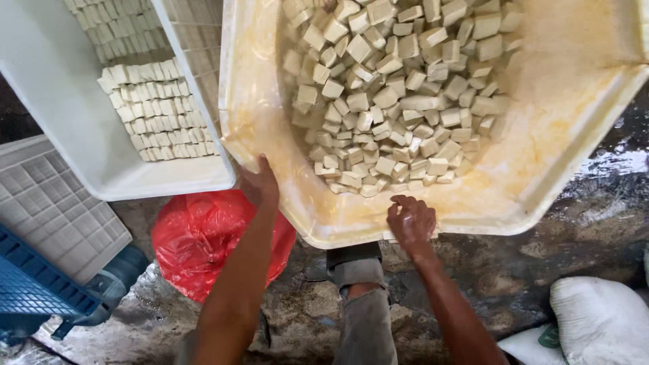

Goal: The person sits on the floor and transfers tofu cubes by hand from a large water-filled basin into a white plastic crate, picking pieces one at a time and arranging them in rows. They occasionally reposition the crate and reach back into the basin for more cubes.

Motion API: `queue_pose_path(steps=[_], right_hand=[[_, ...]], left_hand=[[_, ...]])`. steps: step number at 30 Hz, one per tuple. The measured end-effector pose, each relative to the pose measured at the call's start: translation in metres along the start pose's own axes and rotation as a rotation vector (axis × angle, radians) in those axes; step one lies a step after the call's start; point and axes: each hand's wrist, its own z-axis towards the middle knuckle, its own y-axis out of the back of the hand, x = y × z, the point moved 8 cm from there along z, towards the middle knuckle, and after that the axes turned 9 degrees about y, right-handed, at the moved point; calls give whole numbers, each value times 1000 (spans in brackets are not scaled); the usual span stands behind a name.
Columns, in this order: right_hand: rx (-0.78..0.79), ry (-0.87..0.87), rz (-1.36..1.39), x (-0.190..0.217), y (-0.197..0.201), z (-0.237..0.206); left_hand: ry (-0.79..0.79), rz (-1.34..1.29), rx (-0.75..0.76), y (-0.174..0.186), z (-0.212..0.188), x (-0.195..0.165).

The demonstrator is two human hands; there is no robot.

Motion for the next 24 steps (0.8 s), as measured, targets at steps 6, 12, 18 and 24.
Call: queue_pose_path(steps=[6,12,18,24], right_hand=[[-180,518,261,59,-15,106],[-208,864,-33,120,-52,208],[-83,593,-154,106,-78,217],[-360,457,-114,152,-73,216]], left_hand=[[6,-11,-3,-6,-3,7],[-254,-127,-127,-3,-2,4],[-267,-77,-202,-3,-7,3],[119,-158,124,-10,11,13]])
